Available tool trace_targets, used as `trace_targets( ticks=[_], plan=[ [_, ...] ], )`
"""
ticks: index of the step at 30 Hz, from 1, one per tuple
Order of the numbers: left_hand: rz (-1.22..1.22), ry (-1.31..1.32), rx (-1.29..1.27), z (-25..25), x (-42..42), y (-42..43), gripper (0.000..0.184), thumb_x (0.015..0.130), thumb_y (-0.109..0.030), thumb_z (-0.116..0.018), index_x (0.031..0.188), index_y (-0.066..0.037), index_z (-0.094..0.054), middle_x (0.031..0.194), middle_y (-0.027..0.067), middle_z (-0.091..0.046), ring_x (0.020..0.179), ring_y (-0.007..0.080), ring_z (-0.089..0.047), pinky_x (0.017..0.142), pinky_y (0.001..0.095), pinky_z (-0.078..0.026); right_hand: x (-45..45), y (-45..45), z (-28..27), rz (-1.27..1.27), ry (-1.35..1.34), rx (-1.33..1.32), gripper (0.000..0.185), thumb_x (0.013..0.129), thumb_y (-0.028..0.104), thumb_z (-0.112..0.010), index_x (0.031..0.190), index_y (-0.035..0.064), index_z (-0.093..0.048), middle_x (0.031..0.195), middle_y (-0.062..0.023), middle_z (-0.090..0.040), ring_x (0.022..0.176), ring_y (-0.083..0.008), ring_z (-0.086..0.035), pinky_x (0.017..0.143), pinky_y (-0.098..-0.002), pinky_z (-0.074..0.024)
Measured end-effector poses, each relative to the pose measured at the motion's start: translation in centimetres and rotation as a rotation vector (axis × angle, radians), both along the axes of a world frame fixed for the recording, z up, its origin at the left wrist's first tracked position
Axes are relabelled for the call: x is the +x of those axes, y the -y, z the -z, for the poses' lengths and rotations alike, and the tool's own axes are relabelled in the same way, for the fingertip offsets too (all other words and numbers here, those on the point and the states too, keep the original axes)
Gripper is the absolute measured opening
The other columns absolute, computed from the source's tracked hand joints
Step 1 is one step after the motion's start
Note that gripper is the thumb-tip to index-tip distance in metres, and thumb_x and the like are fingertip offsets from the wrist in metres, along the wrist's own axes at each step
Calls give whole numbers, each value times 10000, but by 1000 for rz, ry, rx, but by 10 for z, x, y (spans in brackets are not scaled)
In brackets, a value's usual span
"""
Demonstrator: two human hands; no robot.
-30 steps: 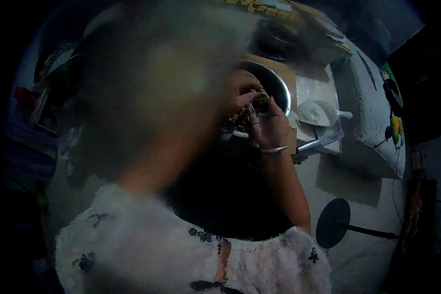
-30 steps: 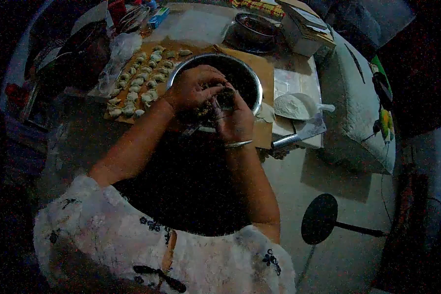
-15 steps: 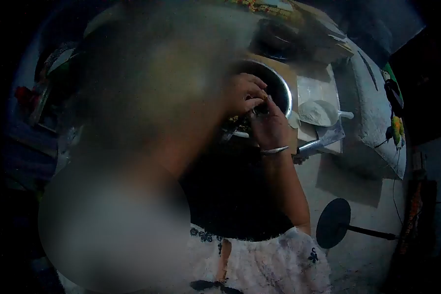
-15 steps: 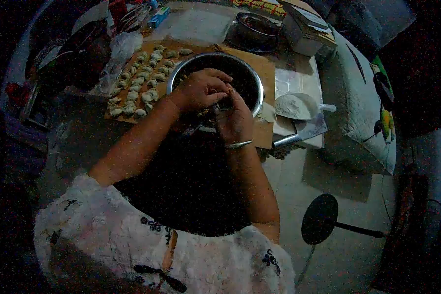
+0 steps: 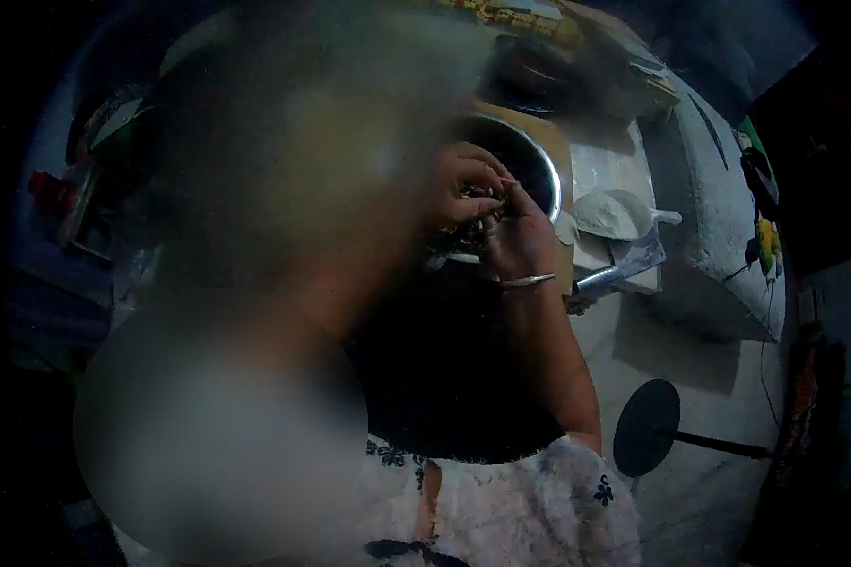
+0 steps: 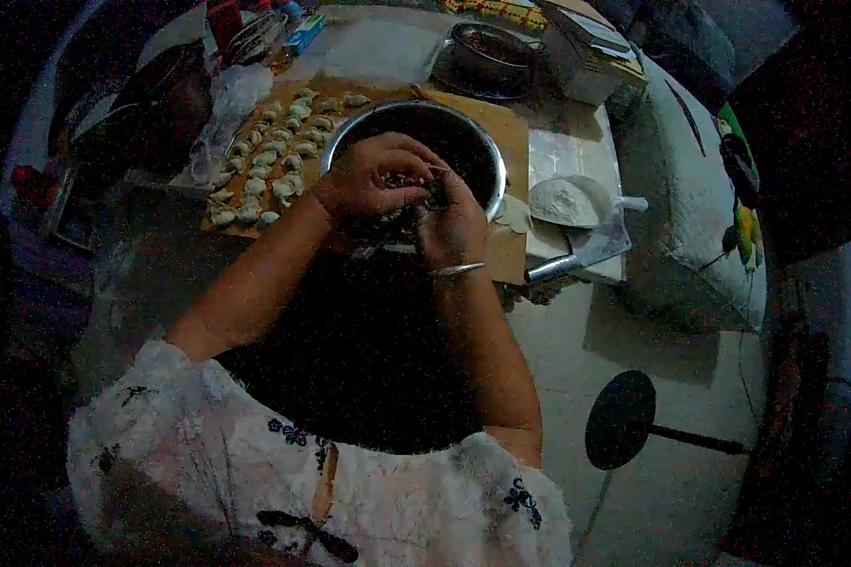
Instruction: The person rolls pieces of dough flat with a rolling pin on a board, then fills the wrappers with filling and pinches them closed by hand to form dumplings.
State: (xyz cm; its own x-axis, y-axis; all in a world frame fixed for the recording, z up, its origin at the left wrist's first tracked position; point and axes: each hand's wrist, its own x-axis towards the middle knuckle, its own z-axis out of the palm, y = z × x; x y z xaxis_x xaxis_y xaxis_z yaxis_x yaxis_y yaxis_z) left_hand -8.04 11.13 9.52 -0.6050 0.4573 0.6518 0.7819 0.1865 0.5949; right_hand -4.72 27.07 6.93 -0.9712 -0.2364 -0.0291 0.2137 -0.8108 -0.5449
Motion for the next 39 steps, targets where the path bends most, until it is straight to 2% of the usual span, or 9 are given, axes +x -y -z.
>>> trace_targets(
  ticks=[1, 3, 9, 13, 21, 28, 30, 33, 39],
  plan=[
    [63, 93, 14, 0, 1, 1, 246, 686, -59, -778, 912, -68, -682, 1045, 103, -636, 951, 244, -623, 782, 328, -529, -3, -5, 4, 1, 0, -1, 299, 950, 214, -536, 1164, 8, -567, 1099, -90, -597, 1028, -211, -550, 898, -346, -445],
    [53, 14, -34, -1, 0, 3, 252, 683, -60, -781, 914, -67, -682, 1054, 103, -634, 956, 243, -622, 779, 332, -530, -6, -10, 6, -131, 38, -146, 258, 933, 180, -554, 1126, 11, -581, 1073, -86, -600, 1011, -212, -552, 881, -343, -446],
    [-4, -164, -106, 5, -5, 0, 228, 696, -74, -774, 907, -75, -687, 1032, 101, -643, 949, 258, -626, 790, 361, -524, -2, -5, 0, 28, 101, -34, 260, 909, 112, -564, 1148, 13, -540, 1072, -92, -590, 974, -212, -561, 857, -338, -461],
    [-35, -291, -82, 2, -3, -2, 177, 720, -97, -761, 880, -76, -689, 969, 92, -660, 909, 271, -637, 777, 363, -521, -2, -6, 3, -28, 31, -45, 285, 906, 72, -542, 1180, 3, -513, 1072, -97, -585, 979, -210, -559, 865, -329, -463],
    [-5, -318, -29, 3, -2, -7, 111, 777, -116, -720, 862, -67, -669, 943, 103, -663, 885, 283, -646, 763, 367, -520, -6, -8, 2, -111, -37, -104, 269, 894, 23, -521, 1157, -34, -502, 1052, -118, -581, 950, -210, -575, 852, -316, -481],
    [-29, -278, -52, -3, 1, -10, 88, 797, -100, -694, 852, -52, -645, 916, 119, -646, 866, 298, -633, 738, 373, -518, 3, -8, -12, -174, -109, -104, 269, 908, 81, -500, 1156, -23, -520, 1074, -114, -583, 996, -216, -564, 875, -345, -478],
    [-41, -276, -33, -1, 0, -10, 88, 796, -92, -693, 855, -50, -644, 911, 118, -643, 859, 297, -629, 735, 376, -516, 12, -7, -26, -42, 97, -42, 294, 925, 127, -493, 1179, -17, -527, 1105, -117, -581, 1028, -222, -554, 896, -358, -468],
    [-44, -287, -10, 0, -1, -10, 96, 789, -84, -697, 860, -50, -643, 915, 119, -639, 851, 297, -623, 732, 381, -512, 11, -11, -23, -56, 114, -92, 319, 929, 131, -491, 1207, -21, -522, 1130, -116, -579, 1045, -224, -549, 914, -354, -456],
    [-30, -254, -14, -2, 1, -12, 123, 773, -93, -716, 863, -53, -642, 954, 123, -635, 894, 299, -617, 768, 386, -509, 7, -8, -14, -52, -25, -21, 340, 924, 134, -497, 1220, -33, -503, 1138, -119, -578, 1041, -219, -558, 908, -347, -463]
  ],
)
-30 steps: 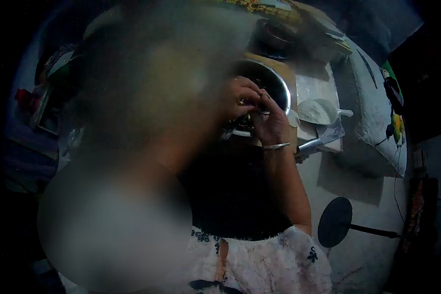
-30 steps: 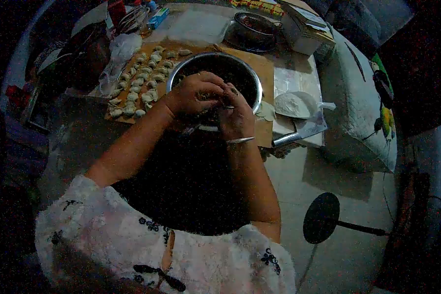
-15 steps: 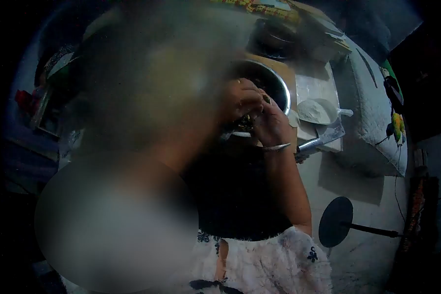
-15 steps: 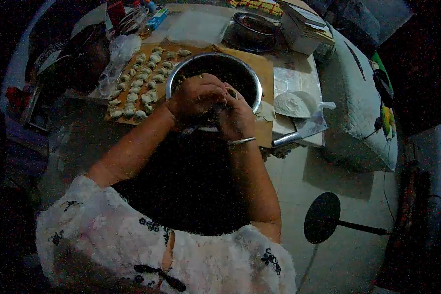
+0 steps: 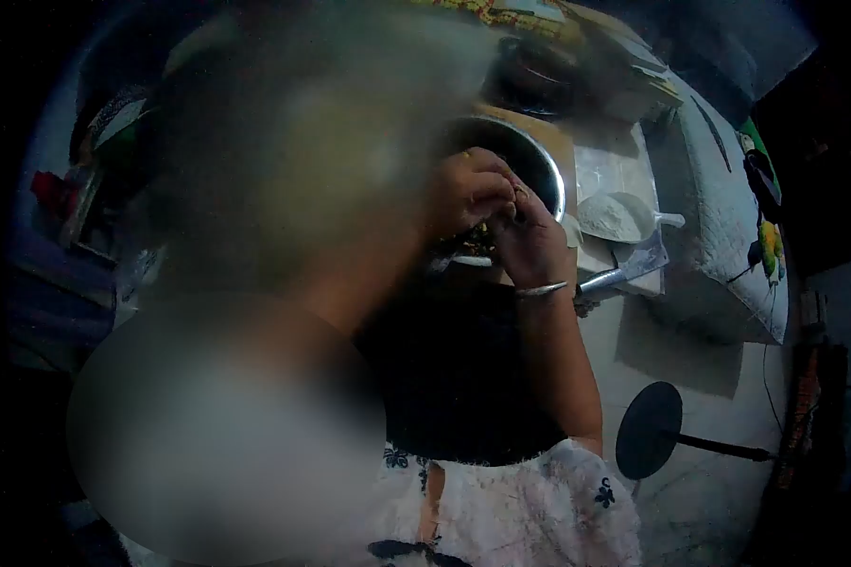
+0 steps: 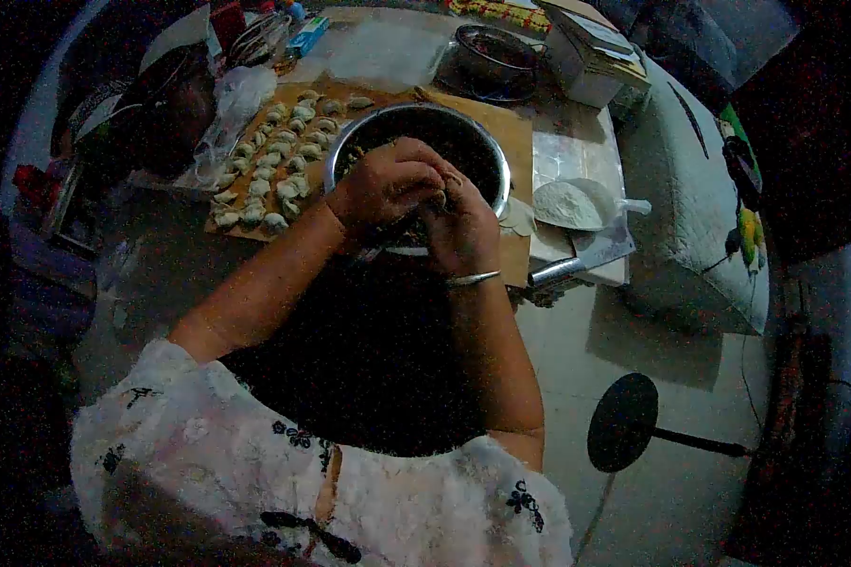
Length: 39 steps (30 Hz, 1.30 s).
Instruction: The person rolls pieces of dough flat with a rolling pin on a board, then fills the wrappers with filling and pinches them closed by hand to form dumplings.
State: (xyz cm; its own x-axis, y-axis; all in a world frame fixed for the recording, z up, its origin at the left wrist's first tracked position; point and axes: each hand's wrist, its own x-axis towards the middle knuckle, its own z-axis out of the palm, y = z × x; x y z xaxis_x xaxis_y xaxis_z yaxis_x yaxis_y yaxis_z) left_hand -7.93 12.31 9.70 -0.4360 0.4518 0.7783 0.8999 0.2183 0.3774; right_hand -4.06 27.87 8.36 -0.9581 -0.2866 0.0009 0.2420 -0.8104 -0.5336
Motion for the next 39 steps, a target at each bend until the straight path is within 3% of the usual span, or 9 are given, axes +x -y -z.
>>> trace_targets(
  ticks=[10, 12, 13, 15, 16, 19, 22, 24, 39],
  plan=[
    [28, 138, -69, 0, -6, -1, 161, 770, -92, -723, 912, -69, -650, 1062, 116, -651, 1111, 301, -577, 902, 404, -486, 5, -8, -2, -127, -5, 89, 310, 919, 104, -463, 1199, -21, -506, 1182, -105, -558, 1087, -222, -548, 995, -318, -408],
    [28, 161, -71, -1, -7, 0, 172, 770, -96, -723, 927, -77, -655, 1043, 111, -654, 1092, 295, -584, 891, 406, -488, 8, -10, 1, 179, -729, 1033, 329, 904, 60, -507, 1219, -34, -493, 1221, -95, -540, 1108, -213, -537, 982, -310, -420],
    [31, 183, -74, -1, -7, 0, 184, 770, -99, -723, 942, -84, -660, 1024, 106, -658, 1074, 290, -591, 880, 409, -489, 7, -10, -4, 178, -729, 1033, 329, 904, 60, -507, 1219, -34, -493, 1221, -95, -540, 1108, -213, -537, 982, -310, -420],
    [25, 211, -84, -1, -6, 0, 200, 766, -105, -727, 955, -89, -665, 1004, 105, -656, 1026, 294, -598, 849, 405, -494, 5, -11, -15, -181, 91, -33, 407, 846, -35, -577, 1240, -48, -479, 1268, -104, -513, 1123, -202, -528, 954, -294, -441],
    [19, 237, -94, -2, -5, 0, 216, 762, -111, -731, 968, -95, -670, 985, 104, -654, 979, 299, -606, 817, 401, -499, 3, -14, -5, -180, 91, -34, 407, 846, -35, -577, 1240, -48, -479, 1268, -104, -513, 1123, -202, -528, 954, -294, -441],
    [-36, 130, -162, -4, -7, 0, 204, 743, -114, -743, 938, -104, -687, 937, 104, -644, 887, 297, -600, 755, 387, -500, 0, -17, 14, 204, -753, 1046, 474, 838, -32, -583, 1289, -49, -438, 1284, -114, -500, 1138, -205, -513, 949, -318, -451],
    [-41, 117, -185, -5, -9, 1, 163, 726, -115, -749, 883, -106, -705, 917, 99, -637, 868, 286, -595, 744, 378, -498, 5, -14, 1, -88, -339, 189, 509, 879, 62, -507, 1358, -36, -365, 1303, -123, -481, 1163, -217, -495, 974, -355, -433],
    [-32, 135, -194, -6, -10, 2, 145, 723, -117, -750, 862, -105, -709, 915, 95, -637, 872, 279, -596, 744, 377, -500, 8, -13, -11, -94, -37, 178, 579, 874, 131, -463, 1404, -30, -294, 1315, -131, -467, 1175, -231, -488, 995, -384, -418],
    [-64, 115, -112, -8, -3, -3, 100, 684, -64, -711, 755, -92, -646, 837, 91, -627, 821, 281, -607, 690, 384, -497, 0, -19, -2, -254, -82, -10, 518, 889, 156, -466, 1379, 24, -360, 1268, -99, -501, 1120, -233, -519, 929, -383, -458]
  ],
)
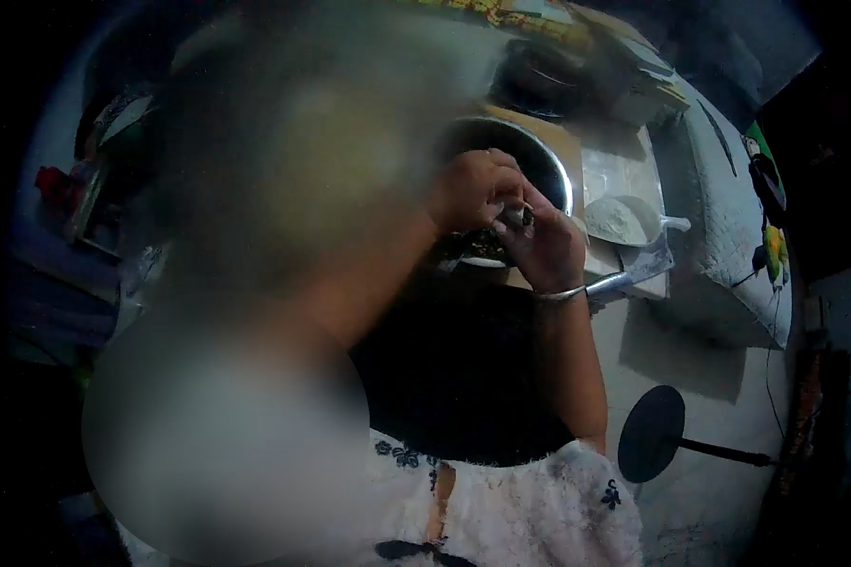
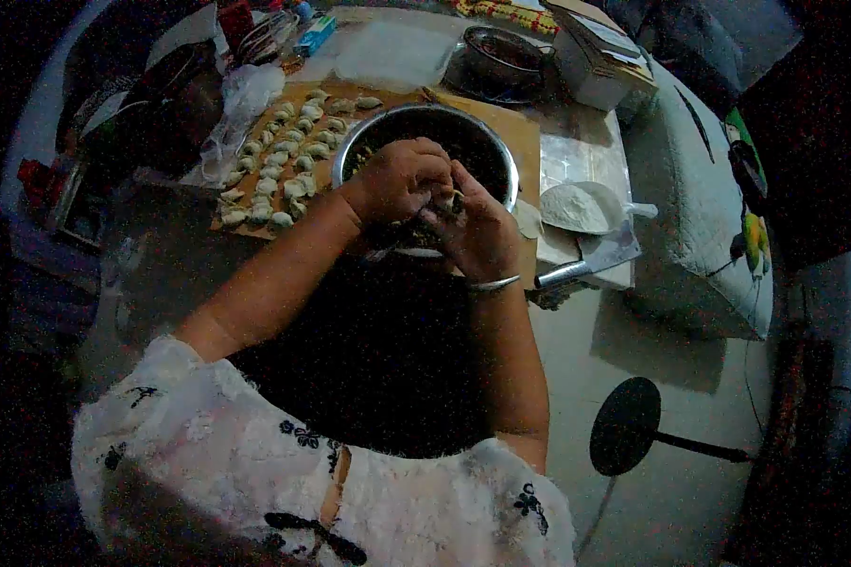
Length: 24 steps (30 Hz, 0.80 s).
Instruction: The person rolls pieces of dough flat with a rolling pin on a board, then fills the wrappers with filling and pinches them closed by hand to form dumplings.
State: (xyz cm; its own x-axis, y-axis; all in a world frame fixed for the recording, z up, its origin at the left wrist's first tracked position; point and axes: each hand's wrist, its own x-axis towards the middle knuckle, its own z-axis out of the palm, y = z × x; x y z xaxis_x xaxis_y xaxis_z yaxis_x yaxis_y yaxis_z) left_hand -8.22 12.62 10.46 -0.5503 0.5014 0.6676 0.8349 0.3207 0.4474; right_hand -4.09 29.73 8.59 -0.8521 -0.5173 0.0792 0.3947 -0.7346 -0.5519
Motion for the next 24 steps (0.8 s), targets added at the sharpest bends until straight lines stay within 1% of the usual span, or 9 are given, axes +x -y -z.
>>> trace_targets(
  ticks=[1, 4, 8, 10, 13, 17, 19, 22, 24],
  plan=[
    [-33, 5, -43, -1, 2, 1, 100, 738, -71, -713, 780, -105, -629, 881, 86, -628, 854, 269, -612, 708, 387, -501, 0, 0, 1, -1, 0, -1, 518, 889, 156, -466, 1379, 24, -360, 1268, -99, -501, 1120, -233, -519, 929, -383, -458],
    [-38, 62, -125, -4, 1, 4, 92, 742, -83, -708, 812, -101, -652, 894, 92, -632, 858, 270, -615, 718, 383, -506, 2, 0, 1, 41, 68, -6, 470, 908, 173, -483, 1347, 28, -402, 1237, -104, -522, 1114, -237, -525, 909, -387, -475],
    [34, 181, -52, -5, -1, 9, 132, 765, -114, -699, 896, -105, -686, 937, 103, -644, 890, 277, -619, 747, 378, -511, 7, 2, -9, 83, 76, 32, 399, 931, 205, -494, 1288, 29, -462, 1203, -113, -544, 1079, -250, -549, 901, -402, -482],
    [72, 168, -67, -3, -4, 9, 237, 785, -142, -696, 1020, -109, -685, 998, 111, -648, 921, 274, -623, 774, 374, -512, 7, 2, -9, 128, 110, 71, 380, 937, 211, -493, 1271, 31, -478, 1188, -115, -555, 1064, -253, -559, 897, -401, -484],
    [128, 211, 20, 3, -2, 8, 318, 786, -156, -701, 1098, -110, -660, 1031, 116, -645, 936, 268, -626, 789, 374, -509, 2, 1, -7, 86, 119, 43, 367, 942, 220, -488, 1260, 36, -489, 1184, -113, -558, 1046, -259, -570, 895, -399, -486],
    [135, 195, -28, 3, 0, 9, 342, 769, -147, -703, 1100, -88, -641, 1037, 116, -642, 932, 256, -627, 798, 374, -506, -10, -3, 5, 21, 101, 40, 389, 952, 271, -482, 1262, 37, -482, 1190, -123, -557, 1040, -270, -571, 889, -413, -479],
    [45, 357, -206, 1, -1, 10, 305, 755, -136, -701, 1045, -65, -638, 1019, 111, -642, 933, 262, -626, 806, 372, -503, -6, 0, -2, -11, 121, 25, 415, 958, 295, -476, 1281, 35, -460, 1192, -126, -556, 1028, -275, -574, 883, -422, -477],
    [24, 449, -76, 2, -1, 12, 284, 741, -105, -701, 1004, -37, -619, 995, 108, -640, 922, 254, -627, 806, 375, -502, -1, 3, -7, 104, 214, 86, 464, 974, 332, -450, 1339, 52, -393, 1180, -130, -563, 985, -270, -587, 842, -412, -485],
    [0, 480, -24, 5, -5, 13, 290, 741, -97, -699, 1010, -31, -613, 992, 108, -639, 921, 246, -628, 806, 372, -503, -5, 0, 2, 63, 111, 87, 505, 979, 324, -448, 1395, 71, -314, 1195, -141, -555, 976, -264, -589, 837, -403, -487]
  ],
)
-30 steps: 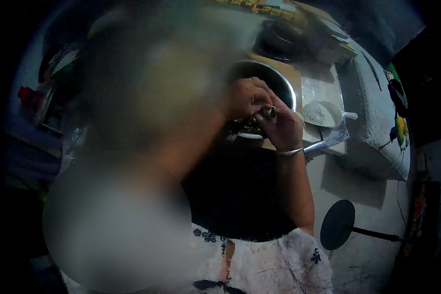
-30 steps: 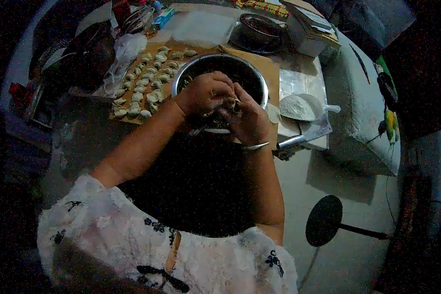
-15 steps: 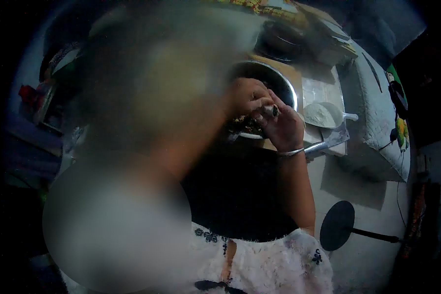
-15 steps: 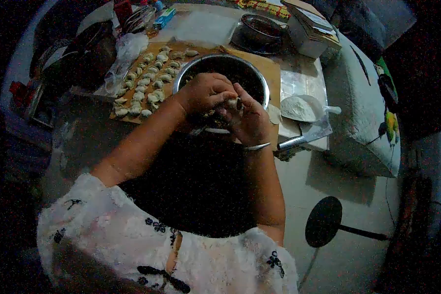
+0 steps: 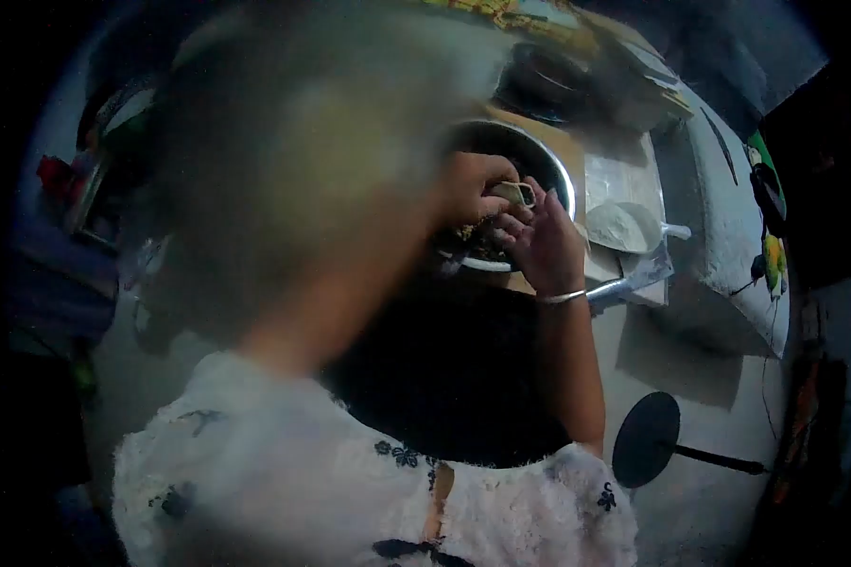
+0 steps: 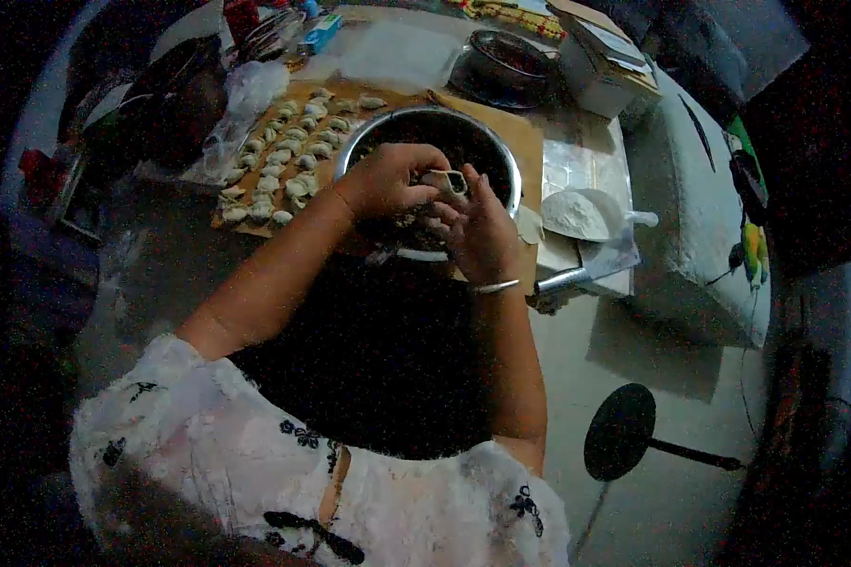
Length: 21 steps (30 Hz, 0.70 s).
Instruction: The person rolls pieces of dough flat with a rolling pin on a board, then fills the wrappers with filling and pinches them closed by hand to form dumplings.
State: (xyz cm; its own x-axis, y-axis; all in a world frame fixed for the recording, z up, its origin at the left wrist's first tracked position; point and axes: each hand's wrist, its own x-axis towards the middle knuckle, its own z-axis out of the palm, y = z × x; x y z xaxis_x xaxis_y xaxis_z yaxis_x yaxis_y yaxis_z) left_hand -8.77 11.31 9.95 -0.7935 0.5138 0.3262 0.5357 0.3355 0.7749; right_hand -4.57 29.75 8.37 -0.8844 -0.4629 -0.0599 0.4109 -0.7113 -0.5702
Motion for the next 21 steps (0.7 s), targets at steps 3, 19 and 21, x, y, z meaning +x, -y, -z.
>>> trace_targets(
  ticks=[3, 19, 21],
  plan=[
    [-35, -46, 66, 0, -4, 4, 299, 749, -76, -690, 1029, -22, -603, 997, 109, -639, 926, 229, -631, 809, 357, -503, 4, 7, 0, 320, -128, 424, 406, 962, 214, -500, 1320, 40, -416, 1179, -159, -569, 1033, -257, -591, 880, -371, -492],
    [-9, -88, 47, -5, 3, 1, 365, 757, -107, -712, 1113, -82, -634, 1041, 101, -664, 938, 226, -643, 819, 332, -506, 9, 15, 5, 949, -1088, 1354, 216, 852, 15, -614, 1067, 36, -612, 979, -108, -639, 846, -173, -643, 739, -279, -516],
    [-14, -76, 36, -9, 5, 1, 369, 753, -110, -718, 1112, -83, -635, 1039, 101, -664, 940, 230, -642, 825, 331, -506, 9, 16, 5, 963, -1097, 1362, 214, 849, 10, -613, 1061, 40, -615, 966, -106, -638, 831, -177, -643, 728, -283, -516]
  ],
)
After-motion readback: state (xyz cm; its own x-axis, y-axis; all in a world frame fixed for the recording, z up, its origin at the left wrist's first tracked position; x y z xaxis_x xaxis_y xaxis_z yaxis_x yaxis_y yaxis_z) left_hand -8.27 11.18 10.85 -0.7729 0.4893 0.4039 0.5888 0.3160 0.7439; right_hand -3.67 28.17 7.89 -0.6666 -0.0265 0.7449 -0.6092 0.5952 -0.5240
